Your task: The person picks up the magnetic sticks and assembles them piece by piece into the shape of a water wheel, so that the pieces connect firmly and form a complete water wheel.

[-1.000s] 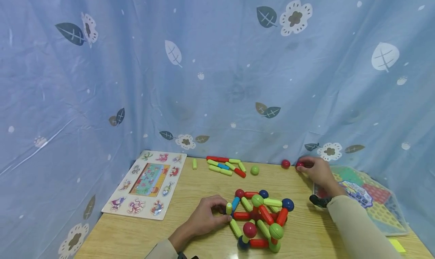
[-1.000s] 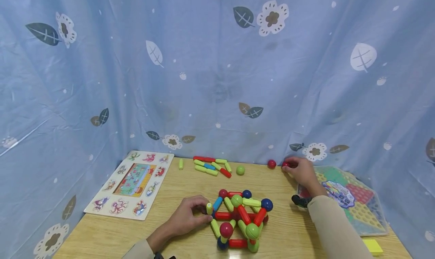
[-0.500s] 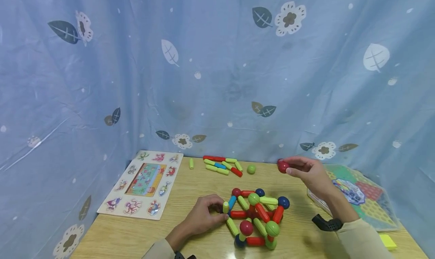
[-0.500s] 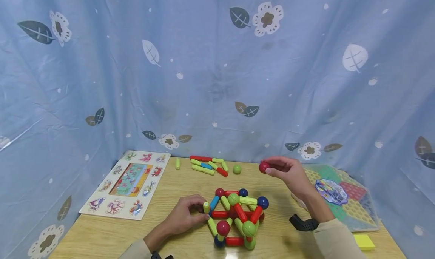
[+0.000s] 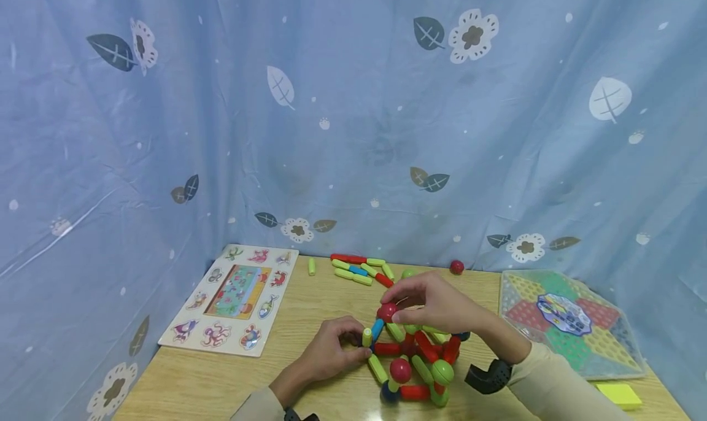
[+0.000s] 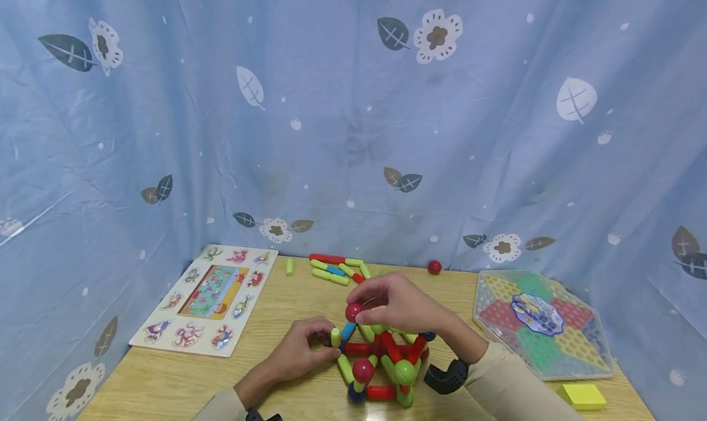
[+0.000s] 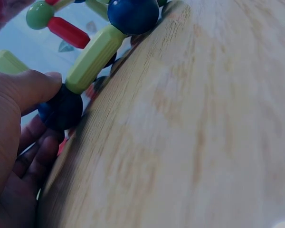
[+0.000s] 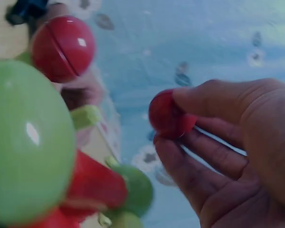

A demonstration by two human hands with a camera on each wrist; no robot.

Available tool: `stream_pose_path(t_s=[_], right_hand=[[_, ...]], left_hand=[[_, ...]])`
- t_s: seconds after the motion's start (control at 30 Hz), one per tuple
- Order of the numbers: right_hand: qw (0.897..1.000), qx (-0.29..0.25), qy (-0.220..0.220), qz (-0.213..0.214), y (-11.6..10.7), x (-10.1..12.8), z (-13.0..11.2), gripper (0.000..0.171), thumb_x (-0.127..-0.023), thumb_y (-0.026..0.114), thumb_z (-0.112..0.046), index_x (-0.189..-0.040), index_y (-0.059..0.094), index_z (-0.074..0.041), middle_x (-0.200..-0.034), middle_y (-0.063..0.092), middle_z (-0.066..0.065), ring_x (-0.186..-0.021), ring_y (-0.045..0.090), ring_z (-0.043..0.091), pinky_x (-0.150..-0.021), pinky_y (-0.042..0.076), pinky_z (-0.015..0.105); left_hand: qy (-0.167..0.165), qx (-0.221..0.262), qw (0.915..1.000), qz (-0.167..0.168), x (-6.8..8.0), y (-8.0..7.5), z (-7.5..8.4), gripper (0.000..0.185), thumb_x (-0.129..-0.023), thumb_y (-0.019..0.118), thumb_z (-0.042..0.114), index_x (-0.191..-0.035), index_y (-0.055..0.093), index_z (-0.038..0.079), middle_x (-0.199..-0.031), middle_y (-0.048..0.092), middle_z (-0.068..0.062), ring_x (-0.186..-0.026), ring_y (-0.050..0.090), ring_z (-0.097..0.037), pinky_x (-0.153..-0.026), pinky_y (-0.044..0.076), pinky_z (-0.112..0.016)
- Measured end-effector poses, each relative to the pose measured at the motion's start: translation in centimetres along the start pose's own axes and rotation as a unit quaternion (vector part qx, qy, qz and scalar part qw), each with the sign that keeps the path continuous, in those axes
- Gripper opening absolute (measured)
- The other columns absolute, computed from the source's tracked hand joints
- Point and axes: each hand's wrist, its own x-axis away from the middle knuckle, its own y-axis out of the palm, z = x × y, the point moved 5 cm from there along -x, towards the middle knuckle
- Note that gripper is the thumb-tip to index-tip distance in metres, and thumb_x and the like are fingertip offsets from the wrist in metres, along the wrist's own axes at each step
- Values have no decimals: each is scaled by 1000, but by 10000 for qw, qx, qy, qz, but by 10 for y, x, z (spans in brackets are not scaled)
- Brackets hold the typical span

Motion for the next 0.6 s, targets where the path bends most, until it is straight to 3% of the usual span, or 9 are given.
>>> stream_pose_path(t_s=[0.23, 0.43, 0.6], right_hand=[[9978, 465, 77, -460, 29, -21, -6, 25, -98, 82, -9, -123, 79, -9, -114, 81, -2, -103, 79, 10, -95, 63, 29], [9935, 1004, 13, -528, 40, -26, -5, 23, -100, 81, -10, -122, 81, -10, -111, 81, -7, -99, 76, 2, -93, 65, 34], [9907, 1280, -34, -455, 38, -23, -6, 26, -100, 80, -10, -126, 80, -12, -115, 81, -7, -102, 76, 4, -94, 66, 37]], left_hand=[[41, 3, 10000, -46, 0, -1, 0, 18, -95, 87, 19, -112, 82, 22, -106, 76, 2, -96, 72, -14, -89, 60, -28], [42, 5, 9999, -96, 1, -1, 1, 21, -96, 86, 20, -116, 82, 24, -108, 77, 3, -98, 72, -16, -89, 60, -29], [88, 64, 9999, -63, 1, -1, 1, 20, -95, 86, 20, -115, 82, 23, -109, 77, 2, -98, 73, -20, -90, 61, -30]])
